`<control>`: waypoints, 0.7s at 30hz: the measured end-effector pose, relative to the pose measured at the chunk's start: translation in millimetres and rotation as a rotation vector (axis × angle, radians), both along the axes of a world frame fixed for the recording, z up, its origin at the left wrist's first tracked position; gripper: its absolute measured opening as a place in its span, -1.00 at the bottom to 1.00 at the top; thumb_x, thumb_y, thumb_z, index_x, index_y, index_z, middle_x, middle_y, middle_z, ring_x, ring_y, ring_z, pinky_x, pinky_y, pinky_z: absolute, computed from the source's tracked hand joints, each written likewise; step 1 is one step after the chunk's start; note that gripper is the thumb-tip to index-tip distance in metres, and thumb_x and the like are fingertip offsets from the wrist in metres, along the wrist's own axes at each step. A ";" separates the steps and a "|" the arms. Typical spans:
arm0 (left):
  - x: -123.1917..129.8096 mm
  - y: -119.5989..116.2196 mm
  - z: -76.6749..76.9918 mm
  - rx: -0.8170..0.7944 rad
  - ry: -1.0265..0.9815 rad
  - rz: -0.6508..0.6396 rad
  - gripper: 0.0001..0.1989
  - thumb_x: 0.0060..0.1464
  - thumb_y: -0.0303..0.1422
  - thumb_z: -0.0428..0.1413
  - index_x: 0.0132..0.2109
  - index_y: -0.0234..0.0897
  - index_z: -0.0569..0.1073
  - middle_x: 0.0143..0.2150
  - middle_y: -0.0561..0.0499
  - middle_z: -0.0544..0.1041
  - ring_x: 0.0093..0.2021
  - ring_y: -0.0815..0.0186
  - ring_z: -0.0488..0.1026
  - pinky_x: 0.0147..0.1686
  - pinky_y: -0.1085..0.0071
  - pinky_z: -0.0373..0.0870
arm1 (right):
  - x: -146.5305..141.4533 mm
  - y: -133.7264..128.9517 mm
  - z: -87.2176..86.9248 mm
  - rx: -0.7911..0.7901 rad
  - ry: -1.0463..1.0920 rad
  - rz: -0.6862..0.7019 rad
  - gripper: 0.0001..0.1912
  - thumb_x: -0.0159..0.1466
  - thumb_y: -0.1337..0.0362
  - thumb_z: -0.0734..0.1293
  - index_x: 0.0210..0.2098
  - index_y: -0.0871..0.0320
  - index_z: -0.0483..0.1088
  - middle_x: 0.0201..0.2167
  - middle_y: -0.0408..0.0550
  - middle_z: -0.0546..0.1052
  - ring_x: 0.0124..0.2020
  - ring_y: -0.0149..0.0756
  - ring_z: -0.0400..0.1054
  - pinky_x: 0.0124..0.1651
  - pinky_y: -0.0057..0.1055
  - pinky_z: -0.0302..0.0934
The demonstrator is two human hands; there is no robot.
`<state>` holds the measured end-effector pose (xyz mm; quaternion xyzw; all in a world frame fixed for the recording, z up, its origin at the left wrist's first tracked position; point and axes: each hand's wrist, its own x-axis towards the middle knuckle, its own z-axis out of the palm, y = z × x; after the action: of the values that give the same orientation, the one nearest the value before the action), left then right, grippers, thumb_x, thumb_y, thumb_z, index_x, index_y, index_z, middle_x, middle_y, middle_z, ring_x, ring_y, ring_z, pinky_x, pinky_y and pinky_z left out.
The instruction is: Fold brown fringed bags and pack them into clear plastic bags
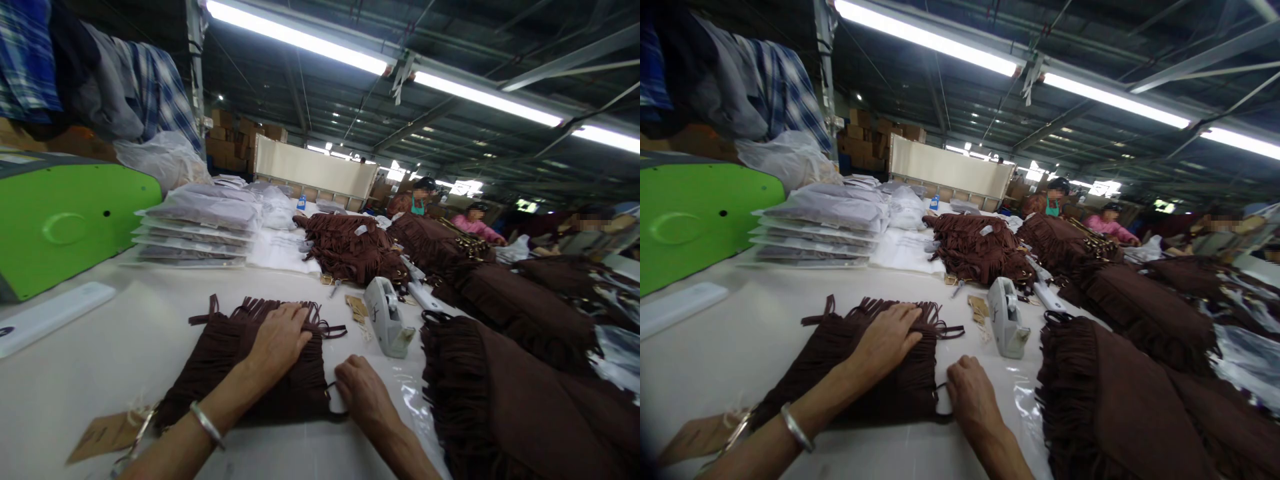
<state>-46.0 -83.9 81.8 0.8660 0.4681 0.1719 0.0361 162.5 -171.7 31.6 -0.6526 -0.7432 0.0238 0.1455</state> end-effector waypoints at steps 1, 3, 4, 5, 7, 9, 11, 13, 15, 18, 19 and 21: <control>4.9 -6.2 -8.5 0.035 -0.002 -0.081 -0.51 0.21 -0.29 0.05 0.26 -0.26 0.27 0.33 -0.15 0.25 0.34 0.08 0.12 0.31 0.10 0.06 | -2.6 1.4 -6.8 0.015 -0.047 -0.007 -0.79 0.21 0.52 0.25 -0.39 0.16 0.47 -0.32 0.00 0.52 -0.23 -0.19 0.39 -0.15 -0.35 0.26; 10.6 -12.9 -32.8 0.033 0.036 -0.253 -0.39 0.16 -0.22 0.11 0.32 -0.18 0.21 0.39 -0.08 0.15 0.39 0.06 0.01 0.35 0.02 -0.02 | -7.2 7.6 -25.3 0.079 -0.140 -0.027 -0.77 0.19 0.56 0.24 -0.37 0.15 0.46 -0.33 -0.01 0.52 -0.26 -0.18 0.40 -0.18 -0.34 0.26; 10.9 -12.1 -46.9 0.010 0.057 -0.284 -0.37 0.14 -0.20 0.13 0.33 -0.13 0.21 0.38 -0.06 0.15 0.39 0.06 0.04 0.34 0.01 0.00 | -7.7 12.8 -35.8 0.101 -0.190 -0.015 -0.76 0.15 0.57 0.26 -0.34 0.14 0.46 -0.30 0.00 0.54 -0.25 -0.16 0.41 -0.19 -0.33 0.27; 9.6 -8.6 -60.5 -0.015 0.072 -0.286 -0.38 0.13 -0.21 0.13 0.32 -0.10 0.23 0.37 -0.06 0.17 0.37 0.04 0.07 0.33 0.01 0.04 | -6.7 19.0 -45.9 0.107 -0.245 -0.009 -0.74 0.11 0.57 0.28 -0.32 0.14 0.47 -0.29 0.02 0.55 -0.24 -0.12 0.43 -0.21 -0.31 0.27; 3.0 3.4 -80.7 -0.024 0.056 -0.268 -0.42 0.15 -0.23 0.11 0.31 -0.04 0.23 0.37 -0.03 0.15 0.37 0.02 0.07 0.32 -0.04 0.04 | -1.3 31.1 -60.7 0.085 -0.313 -0.078 -0.71 0.06 0.60 0.27 -0.34 0.14 0.48 -0.32 0.03 0.56 -0.25 -0.08 0.45 -0.26 -0.32 0.27; -6.7 13.6 -86.5 -0.037 0.037 -0.219 -0.43 0.15 -0.29 0.08 0.30 0.03 0.21 0.37 0.00 0.13 0.37 0.01 0.06 0.31 -0.09 0.04 | 3.7 37.3 -63.0 0.076 -0.250 -0.156 -0.69 0.04 0.61 0.27 -0.34 0.14 0.47 -0.34 0.01 0.58 -0.26 -0.10 0.47 -0.26 -0.34 0.26; -15.7 15.8 -78.1 -0.071 0.035 -0.172 -0.42 0.14 -0.33 0.06 0.30 0.05 0.21 0.36 0.02 0.12 0.37 0.02 0.05 0.31 -0.09 0.03 | 3.4 36.2 -51.2 0.063 -0.060 -0.162 -0.67 0.01 0.60 0.29 -0.31 0.12 0.45 -0.36 -0.07 0.59 -0.27 -0.17 0.47 -0.25 -0.40 0.23; -21.2 11.3 -61.8 -0.127 0.043 -0.147 -0.42 0.13 -0.33 0.06 0.29 0.03 0.22 0.36 0.01 0.11 0.37 0.04 0.05 0.32 -0.06 0.02 | -4.4 32.2 -29.2 -0.008 0.174 -0.127 -0.66 -0.01 0.58 0.28 -0.30 0.10 0.44 -0.42 -0.16 0.58 -0.35 -0.28 0.47 -0.33 -0.50 0.18; -23.7 5.3 -45.3 -0.184 0.048 -0.140 -0.44 0.12 -0.31 0.05 0.28 0.00 0.24 0.35 -0.01 0.13 0.36 0.04 0.06 0.32 -0.04 0.01 | -19.6 30.3 -4.7 -0.119 0.355 -0.097 -0.68 -0.02 0.56 0.27 -0.32 0.11 0.45 -0.47 -0.19 0.57 -0.43 -0.35 0.44 -0.45 -0.56 0.10; -28.0 2.9 -33.0 -0.229 0.023 -0.160 -0.44 0.11 -0.28 0.07 0.27 -0.06 0.29 0.33 -0.05 0.18 0.35 0.02 0.11 0.32 -0.03 0.01 | -50.1 33.7 20.6 -0.194 0.425 -0.041 -0.75 -0.01 0.53 0.26 -0.39 0.13 0.46 -0.43 -0.17 0.58 -0.42 -0.36 0.44 -0.50 -0.57 0.03; -30.8 4.6 -33.7 -0.230 0.007 -0.172 -0.44 0.09 -0.28 0.09 0.26 -0.07 0.30 0.33 -0.05 0.20 0.34 0.02 0.13 0.32 -0.01 0.02 | -60.3 35.8 24.1 -0.186 0.402 -0.031 -0.77 0.00 0.51 0.27 -0.40 0.12 0.46 -0.41 -0.16 0.59 -0.40 -0.34 0.44 -0.48 -0.55 0.04; -39.2 11.1 -41.8 -0.213 -0.034 -0.199 -0.42 0.05 -0.29 0.11 0.25 -0.07 0.33 0.31 -0.04 0.24 0.32 0.03 0.18 0.31 0.04 0.06 | -78.3 40.5 23.6 -0.148 0.330 -0.033 -0.78 -0.01 0.50 0.28 -0.41 0.11 0.46 -0.39 -0.14 0.60 -0.35 -0.28 0.46 -0.42 -0.51 0.08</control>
<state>-85.2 -72.8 40.0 0.8965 0.3946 0.1317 0.1526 84.2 -131.2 55.2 -0.6609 -0.6947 0.1826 0.2175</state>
